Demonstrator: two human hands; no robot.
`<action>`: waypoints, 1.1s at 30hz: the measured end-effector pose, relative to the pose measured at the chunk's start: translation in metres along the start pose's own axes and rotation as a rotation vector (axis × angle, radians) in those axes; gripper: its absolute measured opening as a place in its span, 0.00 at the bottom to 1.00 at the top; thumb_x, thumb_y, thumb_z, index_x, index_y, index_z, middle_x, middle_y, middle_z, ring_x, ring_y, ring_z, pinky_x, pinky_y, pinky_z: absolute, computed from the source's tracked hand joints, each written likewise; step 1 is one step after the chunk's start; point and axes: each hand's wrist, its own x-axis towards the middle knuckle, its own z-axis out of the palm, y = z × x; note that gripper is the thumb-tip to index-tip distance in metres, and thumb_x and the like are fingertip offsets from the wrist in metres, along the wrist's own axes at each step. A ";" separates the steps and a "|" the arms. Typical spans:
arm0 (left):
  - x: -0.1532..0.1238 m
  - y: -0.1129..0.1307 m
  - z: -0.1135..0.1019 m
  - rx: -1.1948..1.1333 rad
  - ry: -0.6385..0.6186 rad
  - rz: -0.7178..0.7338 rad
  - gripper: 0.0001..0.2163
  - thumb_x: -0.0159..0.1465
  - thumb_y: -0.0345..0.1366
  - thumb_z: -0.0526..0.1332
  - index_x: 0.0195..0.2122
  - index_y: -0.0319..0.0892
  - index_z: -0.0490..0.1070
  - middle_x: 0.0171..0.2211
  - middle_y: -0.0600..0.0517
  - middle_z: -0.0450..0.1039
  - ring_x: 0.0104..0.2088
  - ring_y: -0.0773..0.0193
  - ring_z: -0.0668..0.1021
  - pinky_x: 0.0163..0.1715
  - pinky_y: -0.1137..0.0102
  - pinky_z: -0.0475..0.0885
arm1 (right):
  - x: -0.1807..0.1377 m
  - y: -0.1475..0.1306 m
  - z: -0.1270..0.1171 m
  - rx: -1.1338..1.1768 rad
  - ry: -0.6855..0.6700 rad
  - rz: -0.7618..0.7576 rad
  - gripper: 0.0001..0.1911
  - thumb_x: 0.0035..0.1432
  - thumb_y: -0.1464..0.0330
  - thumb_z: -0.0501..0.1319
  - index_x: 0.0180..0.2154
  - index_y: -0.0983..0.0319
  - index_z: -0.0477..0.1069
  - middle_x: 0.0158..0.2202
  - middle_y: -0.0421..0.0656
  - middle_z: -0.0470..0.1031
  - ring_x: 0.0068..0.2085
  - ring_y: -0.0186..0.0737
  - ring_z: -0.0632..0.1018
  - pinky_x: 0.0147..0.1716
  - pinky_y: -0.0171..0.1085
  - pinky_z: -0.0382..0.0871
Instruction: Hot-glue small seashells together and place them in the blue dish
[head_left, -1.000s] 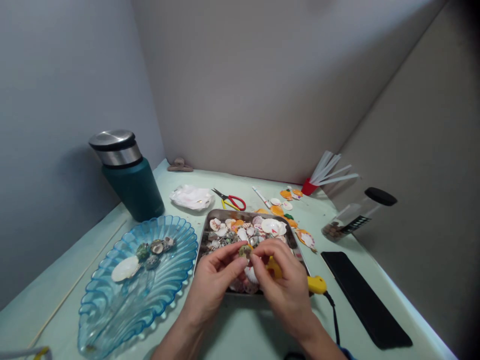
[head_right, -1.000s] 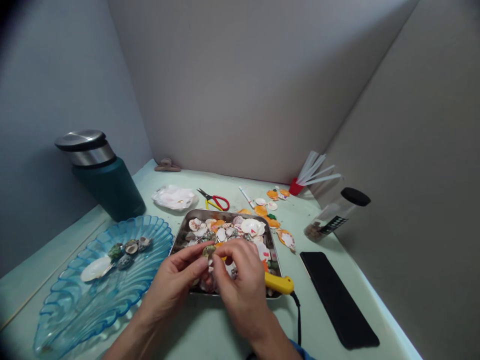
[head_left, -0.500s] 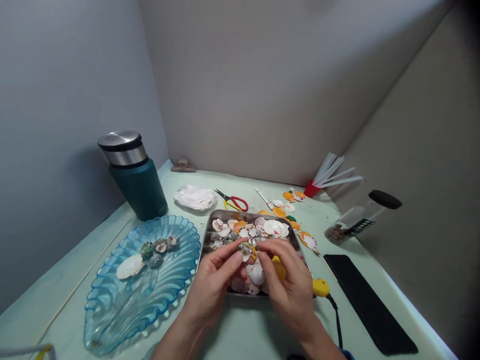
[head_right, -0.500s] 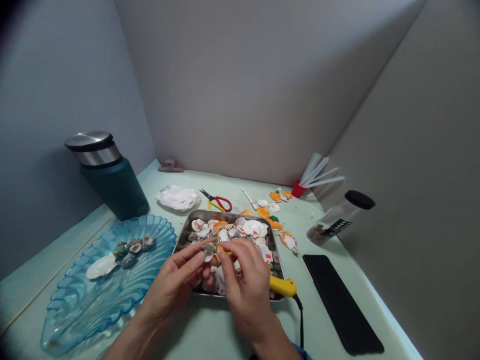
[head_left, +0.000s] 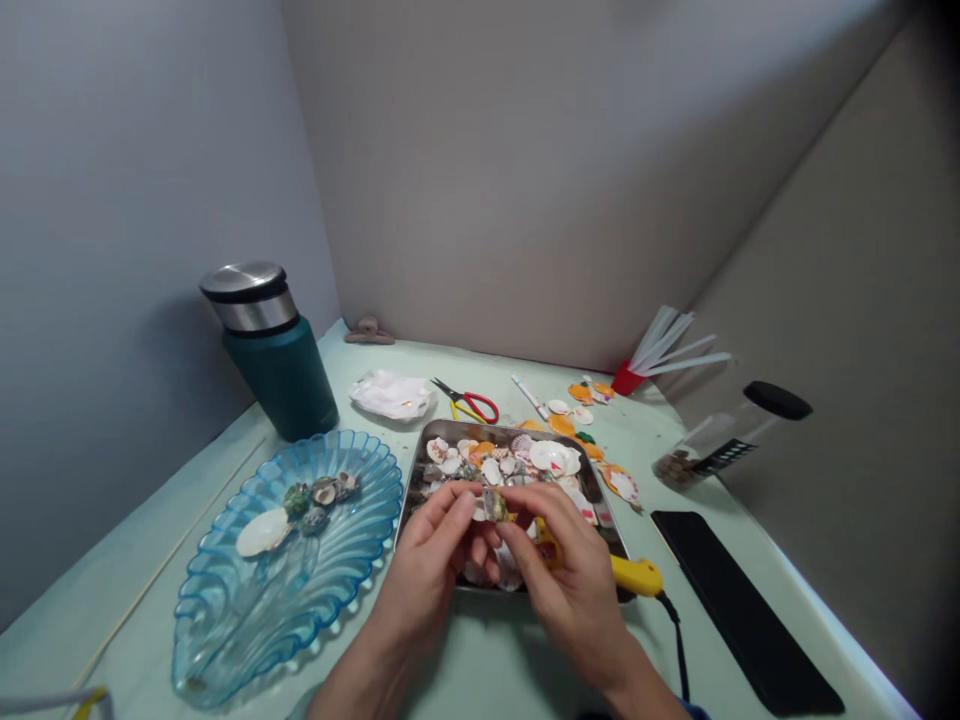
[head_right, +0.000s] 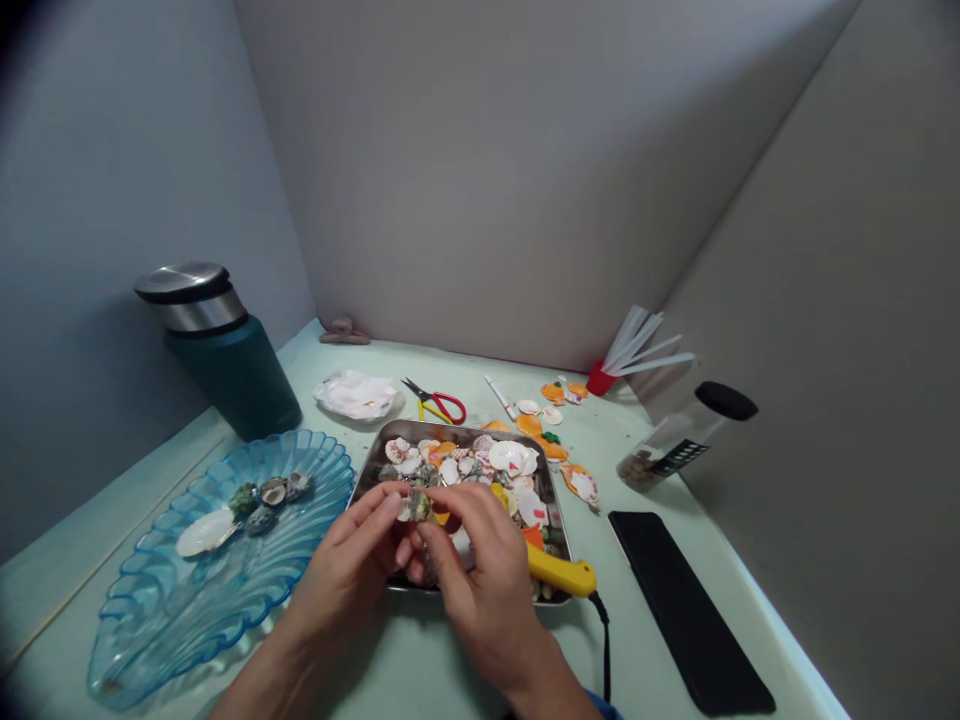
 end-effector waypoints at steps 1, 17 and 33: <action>0.000 -0.001 -0.001 0.012 0.007 0.001 0.11 0.63 0.42 0.58 0.39 0.40 0.71 0.18 0.57 0.65 0.20 0.68 0.72 0.25 0.73 0.66 | -0.001 0.000 0.000 0.002 -0.006 -0.001 0.14 0.60 0.75 0.59 0.47 0.58 0.69 0.40 0.43 0.74 0.42 0.41 0.75 0.41 0.39 0.70; -0.003 0.012 -0.001 0.337 0.089 0.115 0.16 0.55 0.36 0.67 0.46 0.46 0.77 0.44 0.48 0.76 0.33 0.65 0.76 0.32 0.74 0.72 | -0.001 0.002 0.000 0.040 -0.025 0.048 0.13 0.62 0.74 0.57 0.48 0.56 0.69 0.42 0.45 0.74 0.42 0.43 0.75 0.41 0.41 0.71; -0.004 0.009 -0.002 0.265 0.056 0.139 0.14 0.54 0.34 0.68 0.43 0.48 0.79 0.45 0.50 0.75 0.35 0.65 0.77 0.33 0.76 0.72 | -0.001 -0.002 -0.001 0.207 -0.031 0.168 0.12 0.61 0.73 0.58 0.45 0.54 0.71 0.39 0.40 0.73 0.38 0.37 0.74 0.38 0.34 0.70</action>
